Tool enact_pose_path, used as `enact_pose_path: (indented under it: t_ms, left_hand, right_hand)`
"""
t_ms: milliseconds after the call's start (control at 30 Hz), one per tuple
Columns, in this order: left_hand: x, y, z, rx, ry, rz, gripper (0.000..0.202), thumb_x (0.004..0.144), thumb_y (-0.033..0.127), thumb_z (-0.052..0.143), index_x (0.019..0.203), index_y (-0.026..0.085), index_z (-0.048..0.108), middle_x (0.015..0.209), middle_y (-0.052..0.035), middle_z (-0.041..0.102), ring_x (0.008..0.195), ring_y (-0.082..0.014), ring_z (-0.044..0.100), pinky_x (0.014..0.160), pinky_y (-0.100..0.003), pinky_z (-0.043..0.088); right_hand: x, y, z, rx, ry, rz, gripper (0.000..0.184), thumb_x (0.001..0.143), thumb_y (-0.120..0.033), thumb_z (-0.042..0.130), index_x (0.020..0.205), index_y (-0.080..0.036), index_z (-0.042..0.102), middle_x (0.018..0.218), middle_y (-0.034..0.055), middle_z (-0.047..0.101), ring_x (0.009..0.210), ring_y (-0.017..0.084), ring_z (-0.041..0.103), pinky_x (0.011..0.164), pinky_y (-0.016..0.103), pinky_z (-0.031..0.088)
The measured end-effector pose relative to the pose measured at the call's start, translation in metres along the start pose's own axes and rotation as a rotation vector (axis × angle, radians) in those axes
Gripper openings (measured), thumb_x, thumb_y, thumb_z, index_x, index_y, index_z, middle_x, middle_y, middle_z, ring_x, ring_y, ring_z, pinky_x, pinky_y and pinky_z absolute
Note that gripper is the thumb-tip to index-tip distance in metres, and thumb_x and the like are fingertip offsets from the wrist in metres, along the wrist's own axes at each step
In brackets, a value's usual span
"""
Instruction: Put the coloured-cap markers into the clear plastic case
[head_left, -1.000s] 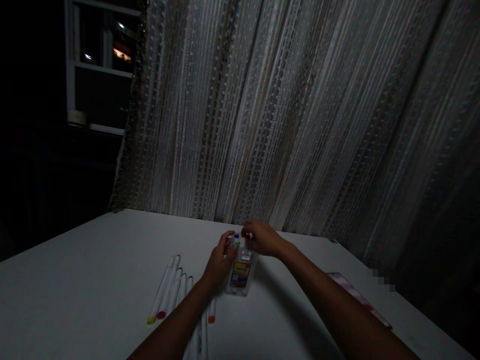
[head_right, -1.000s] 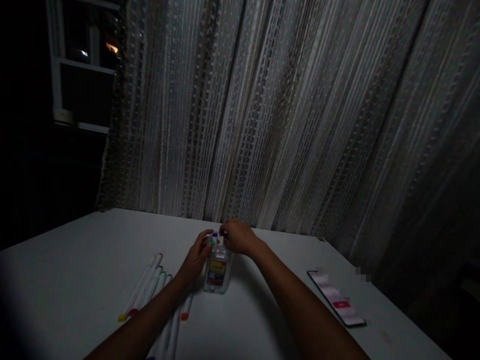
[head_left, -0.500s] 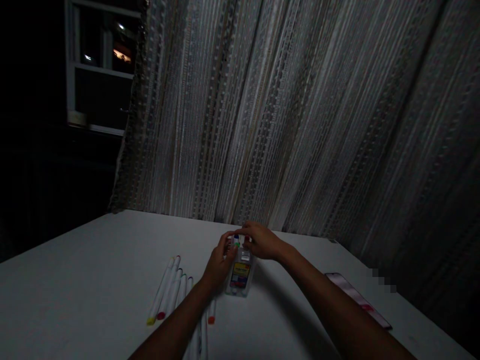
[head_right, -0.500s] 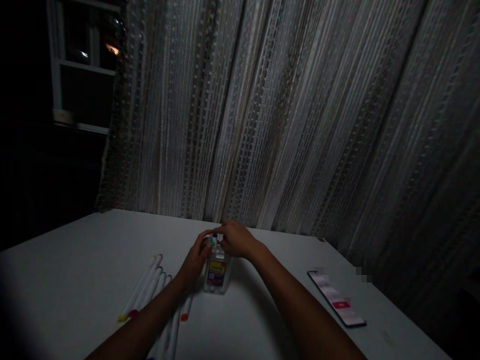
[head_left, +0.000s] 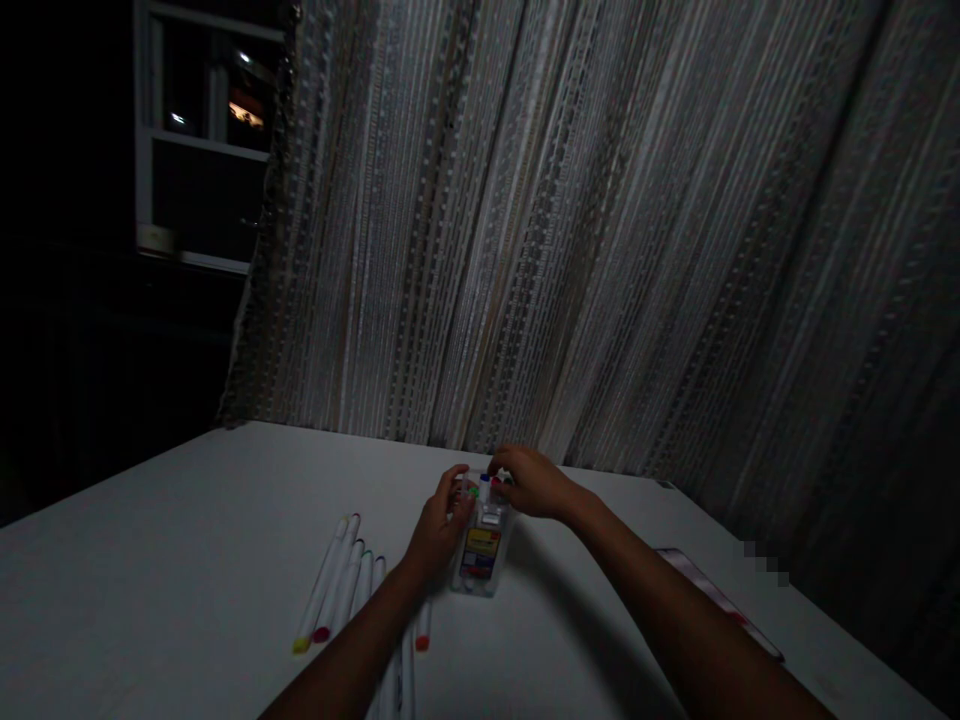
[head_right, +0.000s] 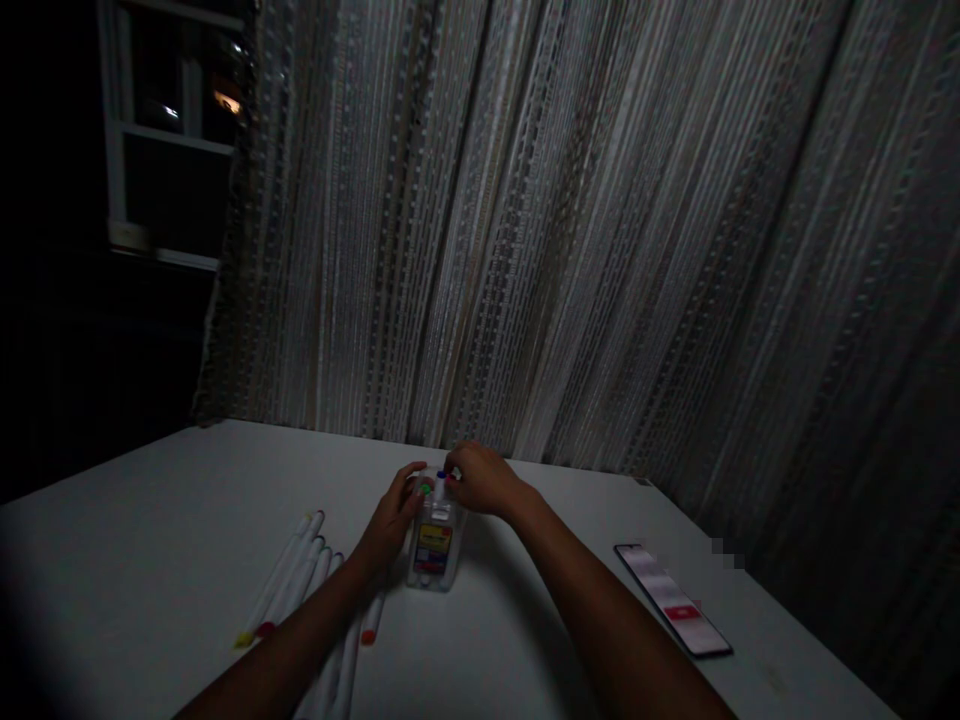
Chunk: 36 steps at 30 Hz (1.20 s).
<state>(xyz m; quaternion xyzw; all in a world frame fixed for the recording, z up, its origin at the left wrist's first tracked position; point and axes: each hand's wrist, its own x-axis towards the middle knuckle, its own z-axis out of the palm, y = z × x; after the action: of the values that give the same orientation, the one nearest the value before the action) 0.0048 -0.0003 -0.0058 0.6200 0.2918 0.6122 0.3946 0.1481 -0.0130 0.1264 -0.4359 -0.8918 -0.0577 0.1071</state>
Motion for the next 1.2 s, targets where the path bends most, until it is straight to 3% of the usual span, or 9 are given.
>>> enact_pose_path:
  t_ms: [233, 467, 767, 1000, 1200]
  left_hand:
    - [0.001, 0.001, 0.0, 0.003, 0.002, 0.045, 0.049, 0.082, 0.047, 0.049, 0.12, 0.018, 0.039, 0.104, -0.0087, 0.062, 0.089, -0.0198, 0.061, 0.08, -0.032, 0.047]
    - [-0.001, 0.004, 0.001, 0.016, 0.004, 0.046, 0.05, 0.083, 0.047, 0.047, 0.122, 0.017, 0.038, 0.105, -0.0094, 0.063, 0.086, -0.0193, 0.062, 0.08, -0.032, 0.047]
    - [0.001, 0.002, 0.0, 0.044, -0.001, 0.037, 0.051, 0.082, 0.048, 0.046, 0.121, 0.017, 0.039, 0.105, -0.0089, 0.064, 0.091, -0.02, 0.061, 0.079, -0.031, 0.046]
    - [0.0, 0.001, 0.0, 0.038, 0.016, -0.005, 0.053, 0.081, 0.049, 0.048, 0.123, 0.019, 0.038, 0.108, -0.0092, 0.06, 0.093, -0.0197, 0.059, 0.077, -0.03, 0.047]
    - [0.0, 0.004, 0.001, 0.032, 0.002, 0.01, 0.053, 0.081, 0.051, 0.048, 0.122, 0.018, 0.038, 0.101, -0.0074, 0.062, 0.085, -0.0181, 0.06, 0.077, -0.03, 0.046]
  right_hand:
    - [0.002, -0.009, 0.006, 0.167, 0.052, -0.209, 0.018, 0.077, -0.014, 0.061, 0.093, -0.017, 0.069, 0.092, 0.0062, 0.061, 0.087, 0.016, 0.055, 0.078, 0.026, 0.041]
    - [0.009, -0.01, 0.012, 0.086, 0.058, -0.104, 0.015, 0.078, -0.014, 0.06, 0.091, -0.012, 0.068, 0.092, 0.008, 0.063, 0.092, 0.018, 0.055, 0.081, 0.027, 0.04]
    - [0.013, -0.014, 0.013, -0.049, 0.039, -0.011, 0.021, 0.082, -0.022, 0.053, 0.096, -0.014, 0.067, 0.097, 0.0093, 0.063, 0.095, 0.019, 0.056, 0.081, 0.027, 0.039]
    - [0.012, -0.012, 0.011, -0.141, 0.056, 0.082, 0.02, 0.083, -0.025, 0.051, 0.09, -0.013, 0.066, 0.094, 0.0113, 0.064, 0.091, 0.021, 0.057, 0.073, 0.027, 0.039]
    - [0.004, -0.006, 0.003, -0.019, 0.011, 0.04, 0.022, 0.086, -0.028, 0.051, 0.085, -0.012, 0.067, 0.088, 0.0095, 0.065, 0.084, 0.018, 0.058, 0.071, 0.026, 0.039]
